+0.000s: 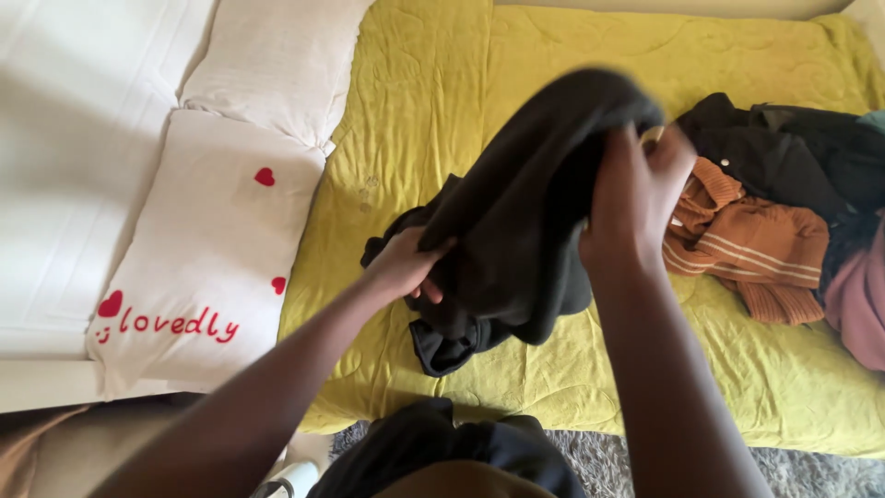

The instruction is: Folding a black zip-up hoodie on a bed.

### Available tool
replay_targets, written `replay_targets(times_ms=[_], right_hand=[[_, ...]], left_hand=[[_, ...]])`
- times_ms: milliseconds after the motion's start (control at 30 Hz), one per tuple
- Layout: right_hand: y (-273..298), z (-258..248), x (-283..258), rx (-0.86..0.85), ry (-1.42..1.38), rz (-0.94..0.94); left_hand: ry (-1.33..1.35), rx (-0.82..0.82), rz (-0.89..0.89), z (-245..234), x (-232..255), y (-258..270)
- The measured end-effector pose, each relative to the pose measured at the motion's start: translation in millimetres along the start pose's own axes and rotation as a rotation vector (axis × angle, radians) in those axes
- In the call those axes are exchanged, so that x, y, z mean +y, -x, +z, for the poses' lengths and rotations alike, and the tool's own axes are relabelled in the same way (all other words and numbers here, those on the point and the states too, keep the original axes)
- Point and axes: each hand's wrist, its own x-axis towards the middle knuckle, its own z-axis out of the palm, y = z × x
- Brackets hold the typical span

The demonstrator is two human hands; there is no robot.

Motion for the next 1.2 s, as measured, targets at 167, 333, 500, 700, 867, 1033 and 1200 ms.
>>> replay_targets(times_ms=[167,333,500,700,867,1033,1200], right_hand=[[39,-104,48,-0.045,0.317,0.505],[97,-213,95,-0.648,0.683,1.261],[21,-297,242,-1.203,0.847,0.665],[-188,-151,225,-0.425,0.736,0.249],[-220,-128,279,-0.326,0.492,0.405],[-124,-201,378,-0.259,0.437,0.678],[-12,-244,389,-0.043,0.656,1.095]], left_hand=[[0.239,-0.230,-0.361,-31,-37,27],[0.023,-0.614,-0.879,-60,-42,52],[0.015,-0.418,-0.643,-75,-105,-48],[0.590,0.324,0.019,-121,-32,-256],[0.278,0.357,0.020,-96,-35,-293],[0.079,0.368,-0.324,-11,-178,-263],[-0.077,0.328,-0.606,63,-217,-191]])
